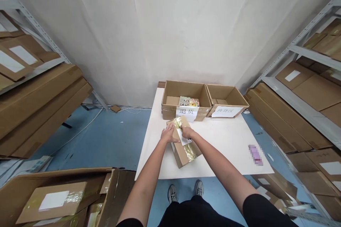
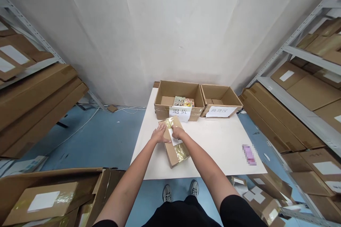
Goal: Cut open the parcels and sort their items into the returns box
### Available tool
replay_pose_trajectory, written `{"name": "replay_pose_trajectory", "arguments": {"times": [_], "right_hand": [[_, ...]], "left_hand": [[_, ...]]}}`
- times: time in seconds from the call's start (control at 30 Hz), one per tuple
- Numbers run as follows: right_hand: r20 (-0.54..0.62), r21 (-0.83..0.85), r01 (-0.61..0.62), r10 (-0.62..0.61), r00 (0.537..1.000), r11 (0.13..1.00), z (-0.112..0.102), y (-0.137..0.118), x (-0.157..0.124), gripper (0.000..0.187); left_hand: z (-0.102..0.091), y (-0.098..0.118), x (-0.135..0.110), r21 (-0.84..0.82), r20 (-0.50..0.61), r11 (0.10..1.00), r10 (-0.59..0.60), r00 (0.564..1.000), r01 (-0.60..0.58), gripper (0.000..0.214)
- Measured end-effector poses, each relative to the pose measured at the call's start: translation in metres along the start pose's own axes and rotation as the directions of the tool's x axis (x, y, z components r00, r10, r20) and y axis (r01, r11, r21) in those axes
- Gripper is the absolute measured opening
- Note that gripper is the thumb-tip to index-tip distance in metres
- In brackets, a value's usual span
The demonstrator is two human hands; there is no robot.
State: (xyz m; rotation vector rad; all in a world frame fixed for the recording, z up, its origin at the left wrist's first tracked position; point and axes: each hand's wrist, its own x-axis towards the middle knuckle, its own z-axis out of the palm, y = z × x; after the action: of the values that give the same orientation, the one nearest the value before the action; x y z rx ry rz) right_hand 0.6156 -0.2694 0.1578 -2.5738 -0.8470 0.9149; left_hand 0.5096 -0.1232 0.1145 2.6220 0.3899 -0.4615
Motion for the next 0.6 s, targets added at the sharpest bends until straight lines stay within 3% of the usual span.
{"name": "replay_pose_trajectory", "arguments": {"times": [0.17,0.4,0.5,0.6], "right_hand": [[0.007,-0.054,0.005,-0.004,1.0,0.999,0.012,0.014,-0.039,0.067],[0.095,-0.198,-0.026,0.046,0.994,0.98,0.051,0.054,-0.141,0.069],[0.062,-0.17,-0.05,0.062,0.996,0.984,0.066,0.073,-0.179,0.076],[0.056,-0.109,-0.069,0.076,0.996,0.992,0.062,0.094,-0.205,0.073]], "left_hand": [[0.0,-0.001,0.001,0.013,-0.004,1.0,-0.002,1.0,0.003,0.14],[0.001,-0.002,0.0,0.039,-0.021,0.999,0.005,1.0,-0.004,0.138],[0.0,-0.002,0.001,0.053,-0.012,0.999,0.012,1.0,-0.011,0.137],[-0.002,-0.002,0.003,0.066,-0.002,0.998,0.012,1.0,-0.012,0.135]]}}
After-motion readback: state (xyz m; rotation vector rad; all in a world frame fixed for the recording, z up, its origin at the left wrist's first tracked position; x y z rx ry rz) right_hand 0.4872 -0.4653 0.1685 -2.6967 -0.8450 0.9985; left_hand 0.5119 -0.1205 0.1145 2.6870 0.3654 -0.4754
